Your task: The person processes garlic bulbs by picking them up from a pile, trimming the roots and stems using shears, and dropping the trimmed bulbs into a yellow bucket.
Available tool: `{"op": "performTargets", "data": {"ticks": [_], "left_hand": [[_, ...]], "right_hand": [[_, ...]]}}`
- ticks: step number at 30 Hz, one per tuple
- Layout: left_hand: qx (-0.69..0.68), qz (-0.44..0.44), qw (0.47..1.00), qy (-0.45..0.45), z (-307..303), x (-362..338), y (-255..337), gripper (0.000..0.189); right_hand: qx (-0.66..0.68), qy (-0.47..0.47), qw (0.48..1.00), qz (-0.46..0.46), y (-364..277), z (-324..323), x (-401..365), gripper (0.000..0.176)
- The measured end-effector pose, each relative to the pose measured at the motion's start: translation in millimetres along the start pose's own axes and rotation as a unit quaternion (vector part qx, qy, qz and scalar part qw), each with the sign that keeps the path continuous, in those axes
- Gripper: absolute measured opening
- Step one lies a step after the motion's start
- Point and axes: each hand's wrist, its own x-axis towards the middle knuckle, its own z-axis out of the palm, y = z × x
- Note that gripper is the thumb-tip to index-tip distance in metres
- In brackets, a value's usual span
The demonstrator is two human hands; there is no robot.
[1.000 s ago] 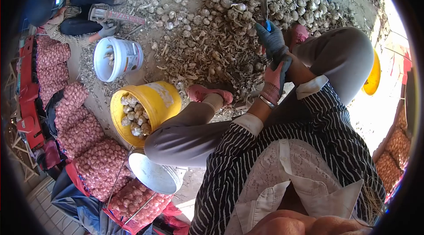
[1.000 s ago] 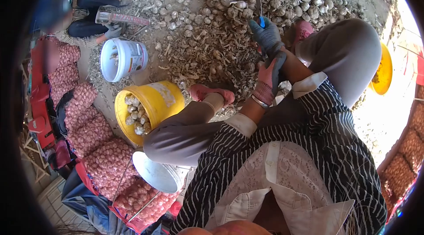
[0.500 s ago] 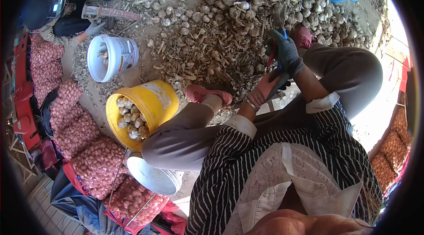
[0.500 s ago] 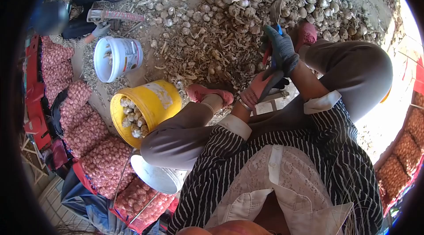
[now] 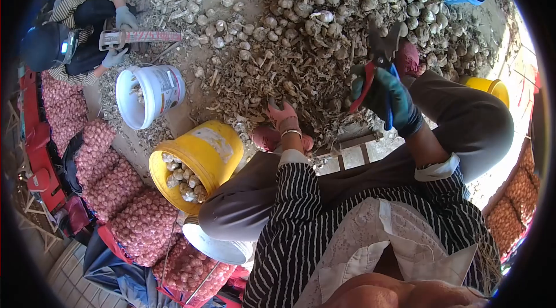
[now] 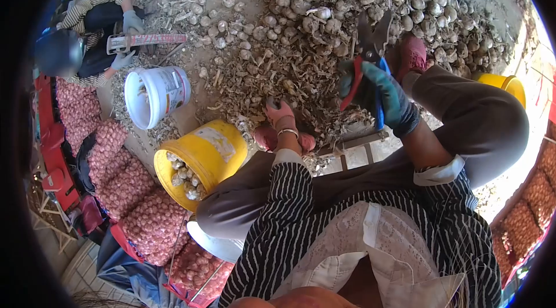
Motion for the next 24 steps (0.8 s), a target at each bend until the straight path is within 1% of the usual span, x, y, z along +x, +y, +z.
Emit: {"op": "performTargets", "data": {"ticks": [1, 2, 3, 4, 5, 6, 8, 9, 11, 12, 14, 15, 16, 17, 18, 19, 20, 22, 23, 24], "left_hand": [[-0.015, 0.049, 0.998, 0.028, 1, 4, 13, 0.049], [-0.016, 0.052, 0.998, 0.024, 2, 9, 28, 0.049], [-0.100, 0.091, 0.990, 0.030, 4, 18, 41, 0.044], [-0.183, 0.128, 0.974, 0.035, 5, 26, 56, 0.039], [-0.148, 0.119, 0.981, 0.047, 2, 36, 71, 0.038], [-0.146, 0.118, 0.981, 0.045, 0, 51, 83, 0.038], [-0.078, 0.127, 0.988, 0.047, 3, 88, 99, 0.041], [-0.078, 0.129, 0.988, 0.043, -2, 102, 114, 0.041], [-0.026, 0.242, 0.970, -0.008, -8, 133, 142, 0.040], [-0.025, 0.244, 0.969, -0.013, -4, 150, 150, 0.040], [0.096, 0.278, 0.955, -0.038, 9, 181, 167, 0.042], [0.132, 0.274, 0.951, -0.054, 19, 192, 173, 0.046], [0.132, 0.275, 0.951, -0.059, 29, 198, 178, 0.046], [0.206, 0.236, 0.943, -0.113, 37, 199, 183, 0.049], [0.276, 0.197, 0.927, -0.161, 47, 200, 190, 0.052], [0.312, 0.199, 0.923, -0.104, 55, 195, 192, 0.052], [0.309, 0.204, 0.923, -0.108, 60, 194, 196, 0.052], [0.279, 0.182, 0.925, -0.185, 70, 196, 196, 0.044], [0.280, 0.186, 0.924, -0.185, 71, 197, 193, 0.044], [0.205, 0.168, 0.949, -0.174, 68, 196, 191, 0.043]], "right_hand": [[-0.065, 0.038, 0.995, 0.061, 13, -24, 4, 0.046], [-0.130, 0.076, 0.981, 0.123, 19, -36, 4, 0.043], [-0.129, 0.079, 0.981, 0.123, 20, -36, 5, 0.043], [-0.204, 0.101, 0.965, 0.127, 23, -35, 5, 0.041], [-0.278, 0.121, 0.944, 0.131, 26, -32, 6, 0.038], [-0.276, 0.123, 0.944, 0.133, 27, -26, 7, 0.038], [-0.267, 0.157, 0.948, 0.070, 21, -13, 11, 0.030], [-0.249, 0.143, 0.957, 0.037, 27, -18, 13, 0.028], [-0.251, 0.150, 0.955, 0.042, 23, -12, 17, 0.027], [-0.254, 0.155, 0.953, 0.047, 24, -9, 20, 0.026], [-0.231, 0.155, 0.959, 0.052, 27, -15, 25, 0.024], [-0.260, 0.155, 0.951, 0.065, 30, -13, 24, 0.023], [-0.290, 0.154, 0.941, 0.078, 32, -12, 23, 0.023], [-0.255, 0.167, 0.948, 0.096, 32, -6, 22, 0.025], [-0.256, 0.170, 0.947, 0.091, 33, -6, 24, 0.025], [-0.279, 0.164, 0.942, 0.085, 33, -7, 25, 0.026], [-0.301, 0.160, 0.937, 0.081, 34, -8, 24, 0.027], [-0.311, 0.161, 0.934, 0.075, 36, -12, 24, 0.027], [-0.315, 0.163, 0.932, 0.073, 38, -13, 24, 0.028], [-0.317, 0.166, 0.931, 0.072, 39, -10, 21, 0.028]]}}
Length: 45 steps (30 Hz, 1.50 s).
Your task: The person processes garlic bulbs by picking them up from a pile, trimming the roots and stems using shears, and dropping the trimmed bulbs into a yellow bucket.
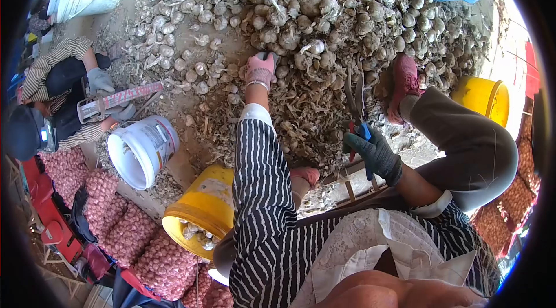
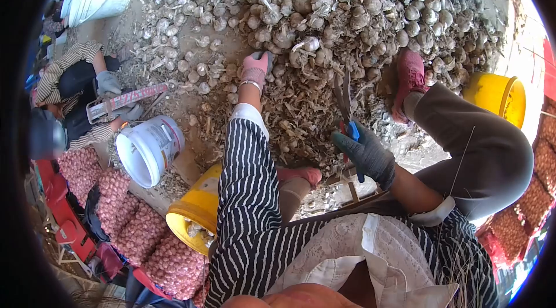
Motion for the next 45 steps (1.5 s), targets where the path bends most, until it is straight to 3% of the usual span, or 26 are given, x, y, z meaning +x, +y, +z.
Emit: {"op": "performTargets", "data": {"ticks": [3, 6, 8, 10, 12, 14, 15, 16, 17, 18, 20, 22, 24, 25, 26, 28, 29, 30, 32, 34, 36, 38, 39, 40, 42, 45], "left_hand": [[-0.157, -0.013, 0.986, 0.051, 1, 3, 6, 0.040], [-0.235, 0.167, 0.940, 0.182, -8, 1, 36, 0.053], [-0.126, 0.153, 0.967, 0.161, -39, -22, 85, 0.064], [-0.034, 0.050, 0.994, 0.090, -38, -12, 113, 0.072], [-0.027, 0.023, 0.994, 0.108, -34, -10, 124, 0.063], [-0.182, 0.041, 0.976, 0.109, -3, 17, 104, 0.049], [-0.383, 0.029, 0.920, 0.074, 10, 26, 94, 0.032], [-0.615, -0.081, 0.785, 0.007, -3, -2, 101, 0.029], [-0.690, -0.124, 0.712, -0.034, -12, -22, 96, 0.026], [-0.767, -0.068, 0.627, -0.119, -3, -31, 70, 0.027], [-0.869, -0.058, 0.481, -0.099, -11, -87, 54, 0.027], [-0.916, -0.049, 0.256, -0.305, -21, -121, 17, 0.032], [-0.944, -0.016, 0.195, -0.265, -27, -178, 7, 0.036], [-0.910, 0.050, 0.116, -0.395, -32, -197, 0, 0.036], [-0.910, 0.059, 0.121, -0.391, -34, -217, -2, 0.036], [-0.936, 0.036, 0.327, -0.123, -40, -253, 2, 0.037], [-0.948, 0.053, 0.215, -0.230, -44, -253, -12, 0.038], [-0.947, 0.062, 0.218, -0.227, -49, -267, -14, 0.038], [-0.904, 0.154, 0.358, -0.178, -56, -301, -13, 0.033], [-0.894, 0.154, 0.387, -0.164, -75, -333, -13, 0.033], [-0.887, 0.147, 0.414, -0.144, -80, -353, -24, 0.033], [-0.886, 0.133, 0.428, -0.115, -76, -356, -41, 0.031], [-0.864, 0.089, 0.491, -0.073, -78, -366, -39, 0.034], [-0.865, 0.090, 0.488, -0.070, -79, -375, -34, 0.034], [-0.723, 0.093, 0.680, 0.079, -79, -391, -28, 0.042], [-0.699, 0.111, 0.699, 0.102, -52, -369, -60, 0.056]], "right_hand": [[-0.007, 0.011, 1.000, 0.008, 0, 3, -4, 0.029], [-0.023, 0.006, 1.000, 0.008, 1, 2, -10, 0.031], [-0.038, -0.001, 0.999, -0.005, 4, -1, -12, 0.031], [-0.036, 0.002, 0.999, -0.018, 6, -3, -13, 0.031], [-0.065, 0.015, 0.997, -0.050, 6, -6, -11, 0.033], [-0.111, 0.020, 0.992, -0.052, -5, -3, -18, 0.035], [-0.135, 0.037, 0.985, -0.097, -4, -2, -18, 0.040], [-0.126, 0.040, 0.986, -0.106, -6, -4, -19, 0.040], [-0.156, 0.038, 0.980, -0.118, -8, -5, -18, 0.042], [-0.187, 0.034, 0.973, -0.129, -10, -3, -18, 0.043], [-0.203, 0.030, 0.970, -0.130, -11, -1, -18, 0.047], [-0.301, 0.063, 0.935, -0.178, -18, 2, -25, 0.048], [-0.342, 0.054, 0.916, -0.201, -23, 5, -34, 0.047], [-0.382, 0.064, 0.886, -0.253, -19, 6, -35, 0.046], [-0.420, 0.074, 0.852, -0.305, -17, 8, -37, 0.045], [-0.446, 0.052, 0.831, -0.327, -20, 14, -48, 0.044], [-0.456, 0.055, 0.820, -0.343, -18, 17, -53, 0.043], [-0.465, 0.058, 0.808, -0.358, -16, 21, -59, 0.043], [-0.490, 0.041, 0.781, -0.386, -15, 27, -67, 0.042], [-0.519, 0.023, 0.750, -0.409, -18, 33, -76, 0.042], [-0.519, -0.023, 0.770, -0.371, -20, 38, -87, 0.057], [-0.525, -0.035, 0.762, -0.378, -18, 41, -87, 0.058], [-0.545, -0.031, 0.742, -0.388, -15, 42, -87, 0.058], [-0.565, -0.027, 0.722, -0.398, -13, 42, -87, 0.058], [-0.571, -0.028, 0.709, -0.413, -6, 43, -89, 0.057], [-0.584, -0.022, 0.680, -0.442, 4, 39, -88, 0.054]]}}
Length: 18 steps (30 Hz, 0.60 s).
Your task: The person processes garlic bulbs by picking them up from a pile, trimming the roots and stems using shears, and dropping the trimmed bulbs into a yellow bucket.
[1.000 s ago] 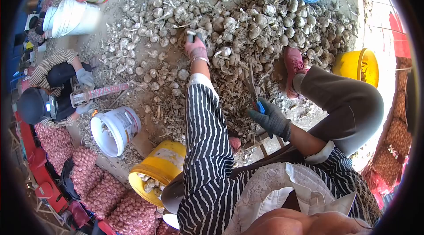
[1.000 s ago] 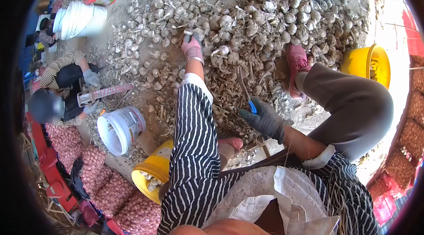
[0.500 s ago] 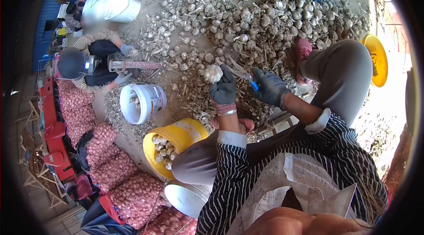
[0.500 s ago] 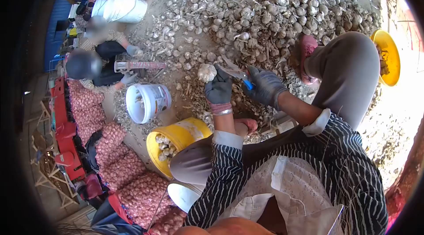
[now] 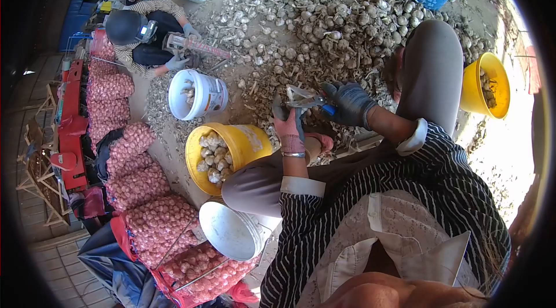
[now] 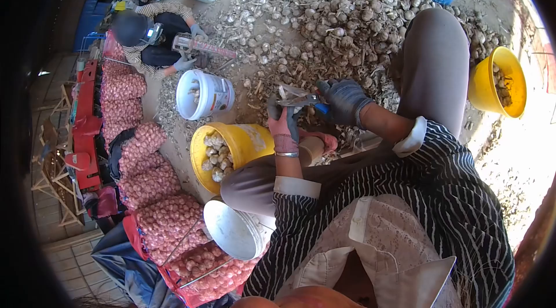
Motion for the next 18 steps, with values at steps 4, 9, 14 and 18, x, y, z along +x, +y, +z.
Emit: {"op": "performTargets", "data": {"ticks": [4, 9, 14, 18], "left_hand": [[0.244, 0.078, 0.966, -0.021, -2, -3, -9, 0.078], [0.391, 0.047, 0.918, -0.043, 4, -7, -5, 0.087], [0.246, 0.134, 0.953, 0.114, -55, 0, 0, 0.043], [0.464, 0.320, 0.776, 0.282, -89, -25, 106, 0.029]], "right_hand": [[-0.028, -0.029, 0.999, 0.019, 2, 6, -6, 0.051], [0.074, -0.096, 0.991, 0.059, 12, 20, -9, 0.038], [0.308, -0.042, 0.941, 0.135, 32, 49, -1, 0.030], [0.598, -0.001, 0.768, 0.228, 37, 45, -7, 0.023]]}}
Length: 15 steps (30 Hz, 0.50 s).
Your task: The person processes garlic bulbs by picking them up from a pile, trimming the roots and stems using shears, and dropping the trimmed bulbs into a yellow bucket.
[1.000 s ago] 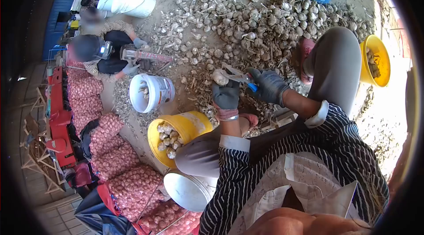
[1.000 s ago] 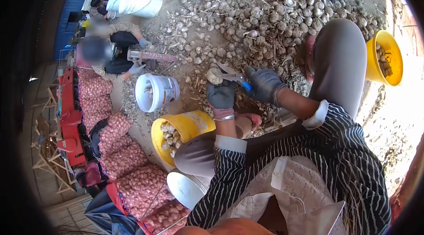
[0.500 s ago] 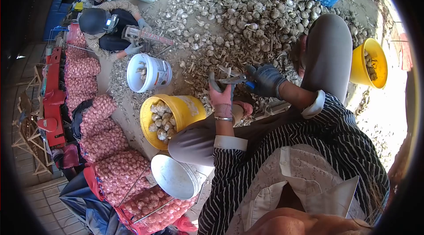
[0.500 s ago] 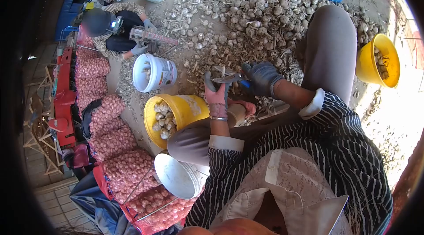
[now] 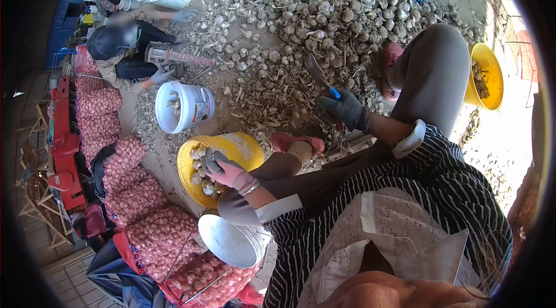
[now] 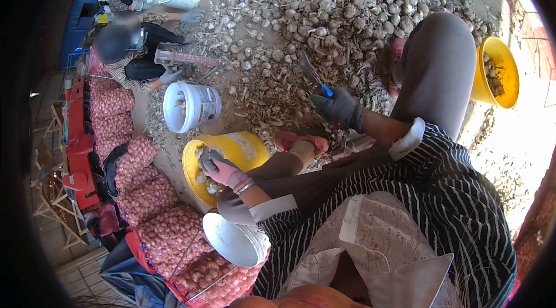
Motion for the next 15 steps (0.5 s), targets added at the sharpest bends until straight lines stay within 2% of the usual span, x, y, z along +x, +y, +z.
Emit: {"op": "performTargets", "data": {"ticks": [1, 2, 3, 4, 5, 6, 7, 8, 10, 12, 14, 15], "left_hand": [[0.113, -0.032, 0.992, 0.049, -9, 10, 7, 0.038], [0.276, -0.081, 0.952, 0.100, -9, 16, 16, 0.048], [0.278, -0.078, 0.953, 0.095, -5, 18, 22, 0.048], [0.258, -0.031, 0.963, 0.076, 1, 21, 26, 0.050], [0.237, 0.017, 0.970, 0.057, 7, 24, 30, 0.053], [0.132, 0.040, 0.990, -0.040, 22, 24, 38, 0.050], [-0.063, -0.025, 0.993, -0.099, 50, 18, 37, 0.046], [-0.255, -0.091, 0.950, -0.154, 84, 9, 31, 0.042], [-0.178, -0.078, 0.938, -0.287, 151, -7, 10, 0.035], [-0.222, -0.100, 0.900, -0.361, 216, -36, 35, 0.032], [-0.056, -0.005, 0.895, -0.442, 259, -52, 75, 0.033], [-0.205, -0.126, 0.859, -0.452, 274, -56, 79, 0.037]], "right_hand": [[0.042, 0.044, 0.995, 0.077, -17, 4, -8, 0.019], [0.045, 0.047, 0.995, 0.078, -14, 3, -4, 0.019], [0.125, 0.073, 0.982, 0.119, -8, 2, 2, 0.020], [0.204, 0.099, 0.961, 0.159, -4, 1, 7, 0.022], [0.210, 0.103, 0.959, 0.160, -1, -1, 10, 0.022], [0.252, 0.118, 0.947, 0.163, 2, -1, 12, 0.023], [0.294, 0.133, 0.932, 0.165, 3, -3, 13, 0.024], [0.300, 0.138, 0.930, 0.163, 1, -4, 14, 0.024], [0.325, 0.162, 0.917, 0.164, -3, -6, 14, 0.028], [0.325, 0.174, 0.918, 0.145, -4, -14, 19, 0.027], [0.343, 0.195, 0.909, 0.136, -15, -7, 14, 0.023], [0.345, 0.199, 0.907, 0.134, -14, -7, 13, 0.023]]}}
